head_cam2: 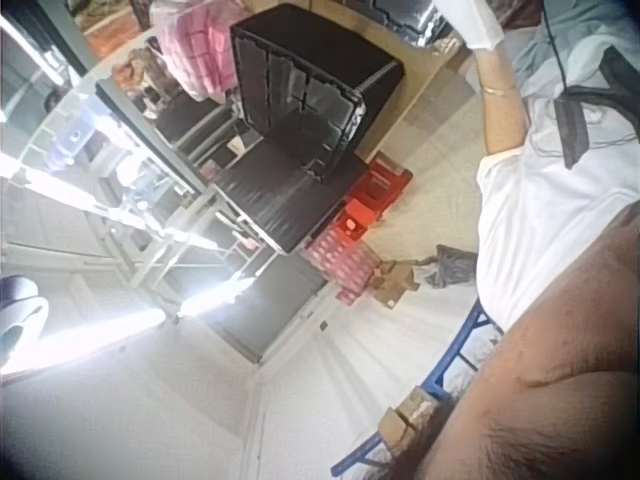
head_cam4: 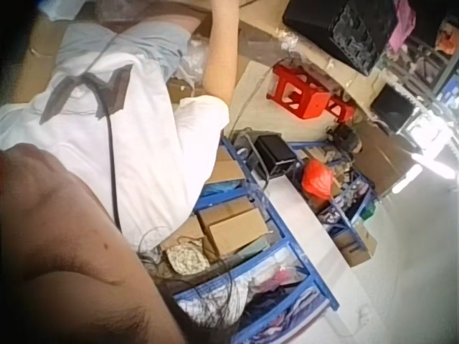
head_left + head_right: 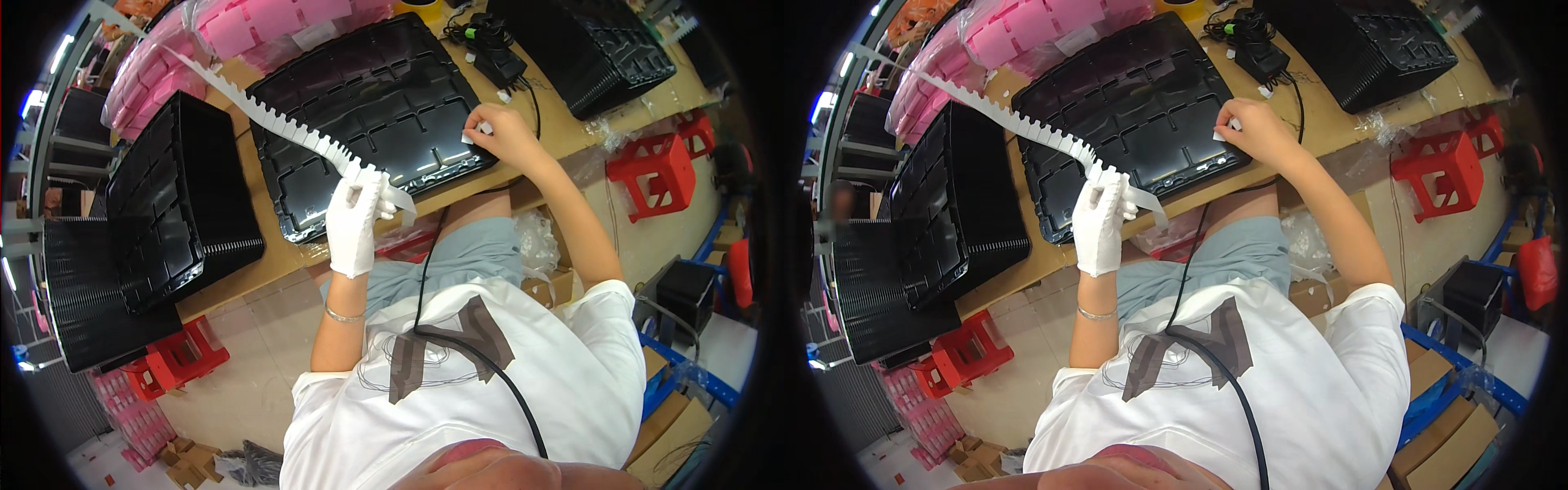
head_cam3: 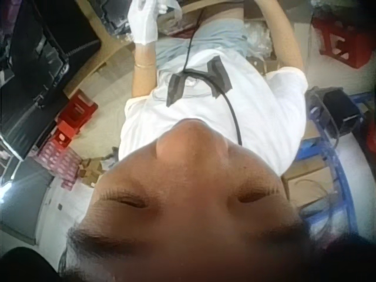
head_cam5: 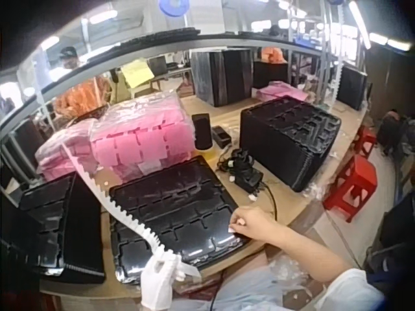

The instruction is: Applying foam inserts to plastic trays and stacking them as part of a manufacturing workflow.

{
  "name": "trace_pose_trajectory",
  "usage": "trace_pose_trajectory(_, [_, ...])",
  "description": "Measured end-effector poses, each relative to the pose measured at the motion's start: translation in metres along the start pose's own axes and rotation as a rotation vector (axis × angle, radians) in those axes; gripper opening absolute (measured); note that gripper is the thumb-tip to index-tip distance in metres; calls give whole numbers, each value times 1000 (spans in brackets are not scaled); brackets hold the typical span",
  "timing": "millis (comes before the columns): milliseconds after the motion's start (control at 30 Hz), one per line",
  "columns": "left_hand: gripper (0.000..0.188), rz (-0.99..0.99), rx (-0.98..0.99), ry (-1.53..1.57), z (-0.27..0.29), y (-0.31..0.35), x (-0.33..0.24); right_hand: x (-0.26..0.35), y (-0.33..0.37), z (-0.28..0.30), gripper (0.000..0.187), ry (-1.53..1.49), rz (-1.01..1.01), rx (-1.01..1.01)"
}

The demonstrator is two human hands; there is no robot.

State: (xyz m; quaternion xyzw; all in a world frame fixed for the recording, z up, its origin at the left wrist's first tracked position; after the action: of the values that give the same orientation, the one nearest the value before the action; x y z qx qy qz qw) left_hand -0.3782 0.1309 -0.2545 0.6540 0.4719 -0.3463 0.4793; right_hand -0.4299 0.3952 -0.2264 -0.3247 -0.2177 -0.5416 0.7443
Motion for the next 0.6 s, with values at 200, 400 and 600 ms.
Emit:
trace_pose_trajectory(200, [24, 2, -8, 5, 11, -8, 0, -1, -5, -3, 15, 128, 17, -7])
trace_pose_trajectory(400, [20, 26, 46, 79, 12, -12, 2, -1, -6, -4, 14, 161, -6, 9])
trace_pose_trajectory(600, [22, 2, 70, 76, 14, -12, 3, 4, -7, -4, 15, 157, -13, 15])
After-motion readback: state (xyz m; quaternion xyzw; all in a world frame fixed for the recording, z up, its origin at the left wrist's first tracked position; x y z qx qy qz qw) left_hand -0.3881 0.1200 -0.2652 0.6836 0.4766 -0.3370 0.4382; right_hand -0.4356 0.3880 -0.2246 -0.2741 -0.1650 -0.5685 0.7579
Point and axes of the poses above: each hand's wrist, its own y-axis away from the middle knuckle, its own z-axis out of the back of the hand, x = y × z, the point moved 9 cm from there along -y, towards the middle knuckle, and after that the axes turned 6 degrees about z, right-handed, at the moved point
